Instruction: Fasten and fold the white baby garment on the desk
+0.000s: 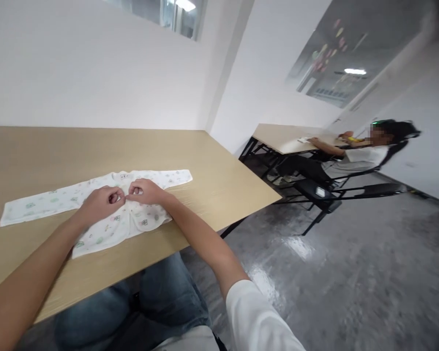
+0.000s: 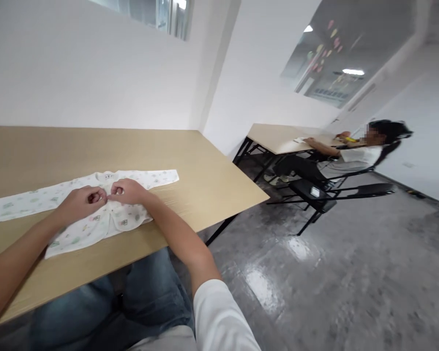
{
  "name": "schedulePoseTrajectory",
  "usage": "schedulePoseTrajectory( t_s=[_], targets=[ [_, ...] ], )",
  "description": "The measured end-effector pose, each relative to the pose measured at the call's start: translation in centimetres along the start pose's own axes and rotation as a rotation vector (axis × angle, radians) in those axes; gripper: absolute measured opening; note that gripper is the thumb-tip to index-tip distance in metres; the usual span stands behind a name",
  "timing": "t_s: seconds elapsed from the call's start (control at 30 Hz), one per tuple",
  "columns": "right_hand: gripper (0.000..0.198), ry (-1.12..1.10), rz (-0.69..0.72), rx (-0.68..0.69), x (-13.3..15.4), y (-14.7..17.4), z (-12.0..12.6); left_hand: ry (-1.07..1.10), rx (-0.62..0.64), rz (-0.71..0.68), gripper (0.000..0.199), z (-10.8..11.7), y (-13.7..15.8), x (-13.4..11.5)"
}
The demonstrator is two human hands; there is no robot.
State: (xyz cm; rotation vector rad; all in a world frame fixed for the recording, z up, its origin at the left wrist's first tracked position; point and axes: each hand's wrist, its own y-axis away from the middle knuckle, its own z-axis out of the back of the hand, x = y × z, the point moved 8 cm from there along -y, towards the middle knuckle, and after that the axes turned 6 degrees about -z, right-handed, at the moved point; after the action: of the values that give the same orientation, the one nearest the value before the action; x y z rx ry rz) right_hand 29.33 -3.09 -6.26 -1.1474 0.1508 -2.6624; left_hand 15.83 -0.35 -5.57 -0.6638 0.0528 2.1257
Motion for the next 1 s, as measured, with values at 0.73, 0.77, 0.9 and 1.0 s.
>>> schedulePoseTrajectory(
  t_s=[0.73, 0.77, 0.9, 1.0],
  targets=[
    [0.006, -0.02, 0.1, -0.083, 0.6, 0.8, -0.4, 0.079, -0.177, -0.078, 0.014, 0.1, 1.0, 0.0],
    [0.004, -0.02, 0.097, -0.091, 0.6, 0.9, -0.3, 0.09, -0.188, -0.085, 0.013, 0.2, 1.0, 0.0],
    [0.017, -0.065, 0.074, -0.142, 0.4, 1.2, 0.1, 0.16, -0.282, -0.112, 0.011, 0.6, 1.4, 0.2],
    [0.029, -0.082, 0.056, -0.147, 0.2, 1.2, 0.1, 0.183, -0.315, -0.109, 0.011, 0.6, 1.3, 0.6]
  ],
)
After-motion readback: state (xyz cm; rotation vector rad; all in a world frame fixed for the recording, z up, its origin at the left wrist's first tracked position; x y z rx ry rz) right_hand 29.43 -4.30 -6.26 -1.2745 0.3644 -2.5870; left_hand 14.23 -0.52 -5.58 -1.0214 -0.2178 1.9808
